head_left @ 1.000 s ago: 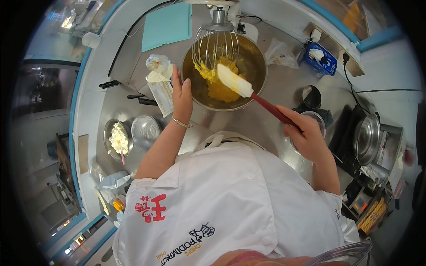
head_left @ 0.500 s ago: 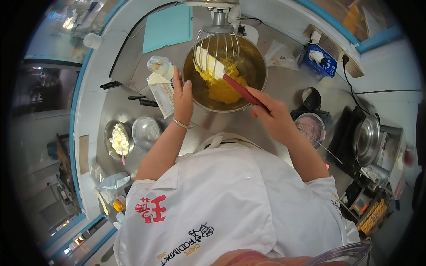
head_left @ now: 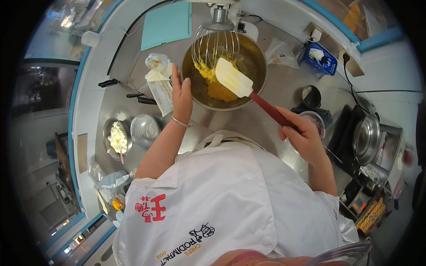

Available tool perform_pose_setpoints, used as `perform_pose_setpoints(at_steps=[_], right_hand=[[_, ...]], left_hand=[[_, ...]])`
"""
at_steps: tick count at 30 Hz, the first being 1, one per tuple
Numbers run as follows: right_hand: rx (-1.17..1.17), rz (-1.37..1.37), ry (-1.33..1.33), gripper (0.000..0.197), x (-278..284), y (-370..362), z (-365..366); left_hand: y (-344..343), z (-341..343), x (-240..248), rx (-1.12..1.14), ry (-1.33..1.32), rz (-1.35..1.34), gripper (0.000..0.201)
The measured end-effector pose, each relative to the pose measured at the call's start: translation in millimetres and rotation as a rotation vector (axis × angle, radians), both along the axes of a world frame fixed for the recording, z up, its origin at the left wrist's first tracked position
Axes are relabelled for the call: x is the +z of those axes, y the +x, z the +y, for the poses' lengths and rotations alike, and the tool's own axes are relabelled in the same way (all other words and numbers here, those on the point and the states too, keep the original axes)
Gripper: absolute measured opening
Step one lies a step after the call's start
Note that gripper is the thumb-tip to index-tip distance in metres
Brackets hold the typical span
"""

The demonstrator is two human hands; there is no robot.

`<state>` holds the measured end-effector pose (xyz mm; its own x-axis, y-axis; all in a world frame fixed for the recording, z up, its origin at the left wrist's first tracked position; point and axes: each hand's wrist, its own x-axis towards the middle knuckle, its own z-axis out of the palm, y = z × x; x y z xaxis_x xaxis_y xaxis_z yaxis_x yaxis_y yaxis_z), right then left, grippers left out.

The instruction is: The person adds a white powder to a stand mixer bowl containing a yellow mixture, secures the bowl, and operates the mixer. After mixing, they use a spatula to scrape the sides of the bowl and the whisk attachment.

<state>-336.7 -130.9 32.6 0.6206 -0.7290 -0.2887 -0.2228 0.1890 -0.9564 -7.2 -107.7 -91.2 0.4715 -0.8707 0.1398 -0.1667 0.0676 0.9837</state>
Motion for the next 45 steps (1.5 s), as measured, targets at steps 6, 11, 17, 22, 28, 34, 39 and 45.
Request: perform_pose_setpoints(at_steps=[6, 11, 17, 22, 28, 34, 39, 45], right_hand=[[-0.053, 0.035, -0.141, 0.047, -21, -4, 1], [0.001, 0.151, -0.362, 0.045, -25, 24, -9], [0.068, 0.229, -0.632, 0.045, -29, 40, -14], [0.078, 0.17, -0.573, 0.045, -10, 18, -7], [0.059, 0.177, -0.407, 0.044, 5, -16, 1], [0.072, 0.214, -0.72, 0.045, 4, -15, -4], [0.03, 0.116, -0.608, 0.041, -5, -17, -6], [-0.027, -0.01, 0.029, 0.037, -31, -14, -5]], left_hand=[[-1, -1, 2, -0.006, 0.014, 0.118, 0.061], [-2, -2, 3, -0.012, 0.002, 0.085, 0.061], [-2, -1, 6, -0.012, 0.014, 0.079, 0.061], [-3, -1, 6, -0.015, 0.026, 0.059, 0.061], [-1, 0, 2, -0.003, 0.004, 0.077, 0.061], [0, -1, -1, -0.012, 0.003, 0.057, 0.061], [-1, 0, 6, -0.018, 0.023, 0.07, 0.061], [-3, -1, 6, -0.018, -0.008, 0.088, 0.061]])
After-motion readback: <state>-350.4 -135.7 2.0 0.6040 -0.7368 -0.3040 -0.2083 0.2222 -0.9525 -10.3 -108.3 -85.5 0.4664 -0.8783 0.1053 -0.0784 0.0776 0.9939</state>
